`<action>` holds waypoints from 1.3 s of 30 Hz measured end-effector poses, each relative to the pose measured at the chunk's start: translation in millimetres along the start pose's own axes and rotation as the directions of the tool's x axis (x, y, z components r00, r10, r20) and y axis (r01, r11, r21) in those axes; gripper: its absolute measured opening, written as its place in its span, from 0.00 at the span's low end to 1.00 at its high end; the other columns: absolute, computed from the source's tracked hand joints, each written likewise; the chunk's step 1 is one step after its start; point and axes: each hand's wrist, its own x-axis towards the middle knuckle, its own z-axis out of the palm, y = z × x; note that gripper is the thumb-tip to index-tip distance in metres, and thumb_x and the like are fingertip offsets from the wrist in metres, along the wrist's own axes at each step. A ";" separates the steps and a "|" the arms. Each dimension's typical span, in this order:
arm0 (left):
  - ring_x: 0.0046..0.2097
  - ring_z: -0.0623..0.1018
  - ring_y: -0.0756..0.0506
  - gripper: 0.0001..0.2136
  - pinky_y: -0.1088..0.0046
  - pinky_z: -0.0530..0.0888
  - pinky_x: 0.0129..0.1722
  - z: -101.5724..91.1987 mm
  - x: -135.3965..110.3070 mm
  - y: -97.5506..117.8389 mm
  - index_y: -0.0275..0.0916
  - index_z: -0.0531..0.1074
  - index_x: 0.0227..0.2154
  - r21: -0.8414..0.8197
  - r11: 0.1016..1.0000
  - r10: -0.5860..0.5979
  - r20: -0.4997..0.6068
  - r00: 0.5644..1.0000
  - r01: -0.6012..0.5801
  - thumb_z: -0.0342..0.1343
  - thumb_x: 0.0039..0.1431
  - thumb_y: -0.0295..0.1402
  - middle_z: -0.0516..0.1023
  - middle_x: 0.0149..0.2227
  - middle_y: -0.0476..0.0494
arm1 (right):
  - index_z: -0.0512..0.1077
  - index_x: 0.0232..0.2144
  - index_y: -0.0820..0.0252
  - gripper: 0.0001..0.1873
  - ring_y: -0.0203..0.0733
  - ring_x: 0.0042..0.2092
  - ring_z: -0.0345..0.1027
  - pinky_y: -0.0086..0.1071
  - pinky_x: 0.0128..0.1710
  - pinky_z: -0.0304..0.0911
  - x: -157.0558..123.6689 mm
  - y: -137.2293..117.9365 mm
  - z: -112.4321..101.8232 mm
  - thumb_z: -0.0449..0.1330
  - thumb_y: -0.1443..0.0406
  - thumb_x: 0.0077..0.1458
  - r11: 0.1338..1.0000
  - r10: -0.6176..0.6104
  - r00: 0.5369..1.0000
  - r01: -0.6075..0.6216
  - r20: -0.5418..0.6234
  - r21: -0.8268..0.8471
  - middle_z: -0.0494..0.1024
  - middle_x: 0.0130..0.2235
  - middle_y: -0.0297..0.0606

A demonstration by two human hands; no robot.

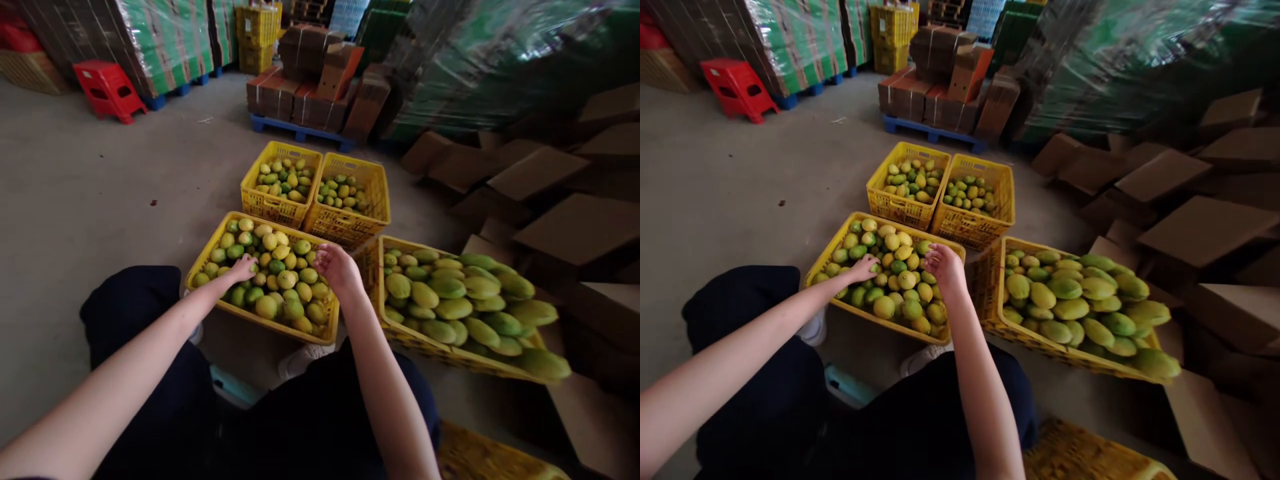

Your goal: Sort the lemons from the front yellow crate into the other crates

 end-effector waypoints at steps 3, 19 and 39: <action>0.46 0.78 0.41 0.13 0.60 0.75 0.53 -14.0 4.2 17.0 0.37 0.73 0.46 -0.083 0.989 -0.120 -0.010 0.993 0.118 0.57 0.58 0.29 0.77 0.43 0.41 | 0.66 0.24 0.56 0.09 0.34 0.23 0.67 0.25 0.22 0.63 3.0 2.0 0.4 0.63 0.64 0.51 0.995 0.046 0.996 -0.039 -0.072 0.088 0.73 0.21 0.30; 0.47 0.79 0.39 0.10 0.64 0.72 0.52 -88.5 -1.4 128.8 0.35 0.75 0.45 -0.118 0.988 0.099 -0.034 0.994 -0.103 0.56 0.61 0.28 0.81 0.42 0.40 | 0.67 0.31 0.54 0.10 0.40 0.27 0.71 0.26 0.16 0.60 8.1 20.7 8.6 0.58 0.55 0.57 0.941 0.280 0.954 -0.250 -0.107 0.229 0.74 0.26 0.35; 0.53 0.76 0.37 0.32 0.59 0.74 0.54 -110.8 -1.8 90.3 0.39 0.67 0.46 -0.482 0.862 0.088 -0.164 0.983 -0.157 0.74 0.37 0.39 0.76 0.50 0.40 | 0.72 0.35 0.55 0.07 0.36 0.27 0.74 0.26 0.26 0.72 -12.0 -28.8 16.0 0.62 0.71 0.55 0.978 0.058 0.998 -0.051 -0.028 0.203 0.79 0.30 0.33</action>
